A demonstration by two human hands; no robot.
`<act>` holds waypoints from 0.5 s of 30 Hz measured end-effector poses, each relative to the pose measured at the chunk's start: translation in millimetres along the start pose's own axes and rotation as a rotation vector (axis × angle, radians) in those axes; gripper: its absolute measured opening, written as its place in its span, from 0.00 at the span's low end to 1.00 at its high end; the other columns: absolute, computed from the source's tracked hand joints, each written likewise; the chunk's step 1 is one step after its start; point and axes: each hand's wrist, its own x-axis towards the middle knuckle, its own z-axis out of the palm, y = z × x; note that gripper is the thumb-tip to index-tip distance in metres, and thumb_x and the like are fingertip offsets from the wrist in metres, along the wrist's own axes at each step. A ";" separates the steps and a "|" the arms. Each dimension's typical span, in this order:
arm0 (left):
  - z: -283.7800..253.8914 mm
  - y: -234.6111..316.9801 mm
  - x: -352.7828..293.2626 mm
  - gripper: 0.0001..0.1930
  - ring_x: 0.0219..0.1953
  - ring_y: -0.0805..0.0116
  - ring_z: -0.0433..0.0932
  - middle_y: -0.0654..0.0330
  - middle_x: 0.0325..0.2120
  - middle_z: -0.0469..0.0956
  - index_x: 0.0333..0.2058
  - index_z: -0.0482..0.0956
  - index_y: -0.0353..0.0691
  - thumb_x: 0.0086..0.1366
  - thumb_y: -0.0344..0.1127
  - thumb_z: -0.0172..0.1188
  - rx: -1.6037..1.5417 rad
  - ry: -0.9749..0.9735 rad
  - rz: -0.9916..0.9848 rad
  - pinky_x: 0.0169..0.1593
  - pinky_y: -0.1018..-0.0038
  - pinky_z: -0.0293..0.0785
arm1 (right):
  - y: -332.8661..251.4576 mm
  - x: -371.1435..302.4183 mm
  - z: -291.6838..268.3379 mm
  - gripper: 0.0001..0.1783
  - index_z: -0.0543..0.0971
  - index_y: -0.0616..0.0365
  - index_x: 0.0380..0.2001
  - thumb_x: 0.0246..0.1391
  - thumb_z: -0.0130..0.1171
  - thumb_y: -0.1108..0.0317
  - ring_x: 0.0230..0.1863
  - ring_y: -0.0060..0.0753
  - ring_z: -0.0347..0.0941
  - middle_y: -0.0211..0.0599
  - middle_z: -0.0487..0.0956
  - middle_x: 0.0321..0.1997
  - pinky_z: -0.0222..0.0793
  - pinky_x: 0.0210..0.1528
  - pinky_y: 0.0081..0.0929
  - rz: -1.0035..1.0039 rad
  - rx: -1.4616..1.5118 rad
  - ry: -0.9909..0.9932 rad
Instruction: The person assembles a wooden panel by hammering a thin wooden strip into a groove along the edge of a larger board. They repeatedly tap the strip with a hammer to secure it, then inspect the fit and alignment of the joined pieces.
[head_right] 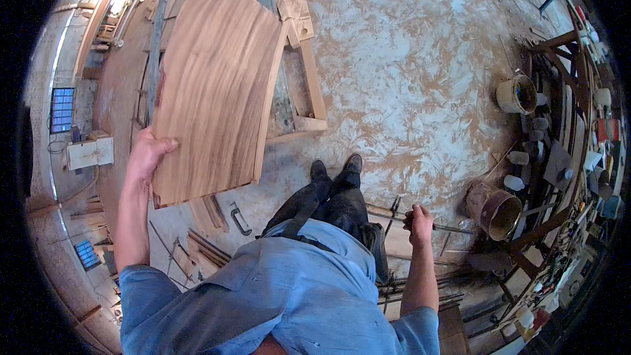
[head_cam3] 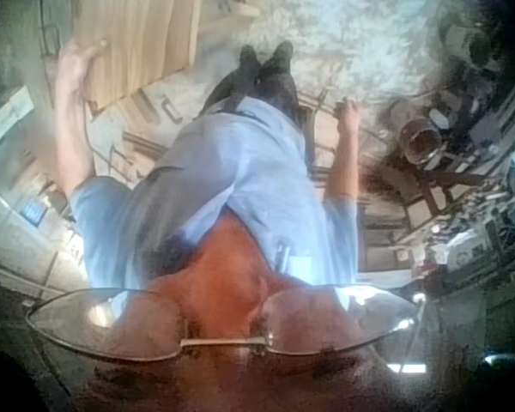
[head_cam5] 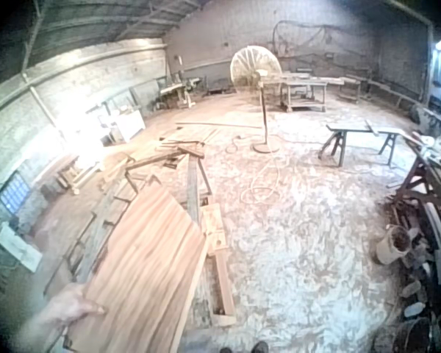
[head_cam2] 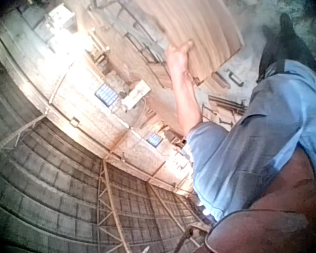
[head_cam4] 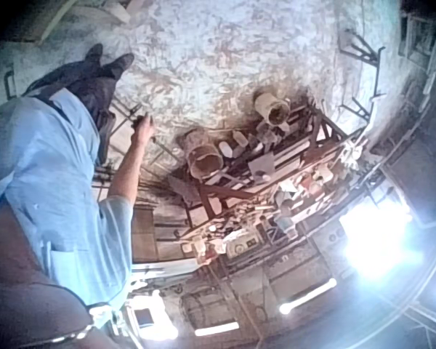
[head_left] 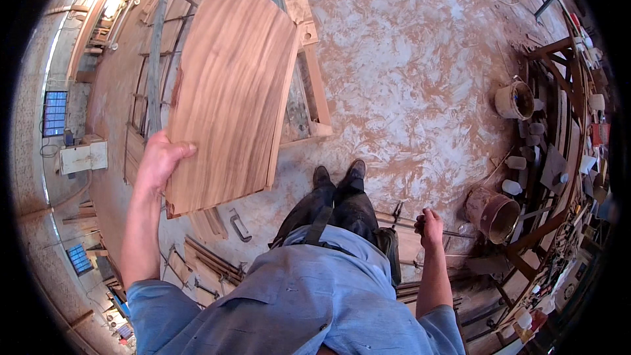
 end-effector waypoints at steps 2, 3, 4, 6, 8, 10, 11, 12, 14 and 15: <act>0.3 0.7 0.5 0.21 0.36 0.72 0.79 0.58 0.38 0.81 0.47 0.77 0.29 0.51 0.23 0.60 -0.016 0.006 -0.001 0.43 0.75 0.74 | 1.0 0.7 0.2 0.14 0.75 0.58 0.39 0.61 0.54 0.58 0.19 0.29 0.73 0.33 0.75 0.24 0.66 0.18 0.25 0.012 0.003 -0.002; 0.3 1.4 1.0 0.20 0.36 0.72 0.79 0.59 0.37 0.81 0.46 0.77 0.29 0.51 0.23 0.60 -0.024 0.001 -0.002 0.43 0.75 0.74 | 1.7 1.4 0.3 0.15 0.76 0.60 0.41 0.62 0.54 0.58 0.20 0.29 0.73 0.34 0.75 0.24 0.67 0.18 0.25 0.021 -0.005 0.011; 0.4 2.6 1.4 0.20 0.36 0.72 0.79 0.59 0.37 0.81 0.46 0.77 0.29 0.51 0.23 0.60 -0.032 -0.005 -0.004 0.44 0.75 0.74 | 1.9 1.6 0.2 0.13 0.75 0.58 0.39 0.61 0.54 0.58 0.19 0.29 0.72 0.32 0.75 0.24 0.66 0.18 0.26 0.017 0.006 0.001; 1.6 5.2 0.4 0.20 0.36 0.72 0.79 0.59 0.37 0.81 0.45 0.77 0.29 0.51 0.23 0.60 -0.030 0.001 0.002 0.44 0.75 0.74 | 2.7 2.4 0.0 0.11 0.74 0.53 0.35 0.61 0.55 0.58 0.18 0.28 0.71 0.30 0.73 0.22 0.65 0.17 0.26 0.020 0.008 0.001; 3.6 9.4 -0.7 0.20 0.36 0.71 0.79 0.58 0.37 0.81 0.45 0.77 0.29 0.51 0.23 0.60 -0.030 0.008 0.001 0.44 0.75 0.74 | 3.0 3.5 0.2 0.10 0.74 0.53 0.35 0.61 0.55 0.58 0.18 0.28 0.71 0.30 0.73 0.22 0.66 0.18 0.26 0.009 0.000 -0.011; 5.5 15.3 -2.1 0.20 0.36 0.71 0.79 0.58 0.38 0.81 0.46 0.77 0.29 0.51 0.23 0.60 -0.037 0.007 -0.019 0.44 0.74 0.74 | 3.2 5.0 0.7 0.11 0.74 0.54 0.35 0.61 0.55 0.58 0.18 0.28 0.71 0.30 0.73 0.22 0.66 0.18 0.26 0.008 -0.002 -0.019; 5.9 18.7 -2.9 0.20 0.37 0.71 0.79 0.58 0.38 0.82 0.46 0.77 0.29 0.51 0.23 0.60 -0.020 0.013 -0.019 0.44 0.74 0.74 | 3.1 5.8 1.0 0.11 0.75 0.54 0.36 0.61 0.54 0.58 0.18 0.28 0.71 0.30 0.74 0.22 0.66 0.18 0.26 0.011 0.000 -0.018; 6.2 22.0 -3.6 0.20 0.37 0.71 0.79 0.58 0.38 0.82 0.46 0.77 0.29 0.51 0.23 0.60 -0.011 0.011 -0.030 0.45 0.74 0.74 | 3.4 7.2 1.6 0.11 0.75 0.55 0.37 0.61 0.54 0.58 0.19 0.28 0.71 0.30 0.74 0.22 0.66 0.18 0.26 0.016 -0.004 -0.016; 5.9 29.0 -3.8 0.20 0.37 0.71 0.79 0.58 0.38 0.82 0.46 0.77 0.29 0.51 0.23 0.60 0.003 0.001 -0.044 0.45 0.74 0.74 | 4.2 10.3 2.4 0.12 0.75 0.56 0.38 0.61 0.54 0.58 0.19 0.28 0.72 0.31 0.74 0.23 0.66 0.18 0.27 0.018 0.008 -0.023; 5.8 32.1 -3.5 0.20 0.37 0.71 0.79 0.57 0.38 0.82 0.46 0.77 0.29 0.51 0.23 0.60 0.008 -0.007 -0.047 0.45 0.74 0.75 | 4.8 12.2 2.7 0.12 0.75 0.56 0.39 0.61 0.54 0.58 0.19 0.29 0.72 0.31 0.75 0.24 0.66 0.18 0.27 0.013 0.008 -0.027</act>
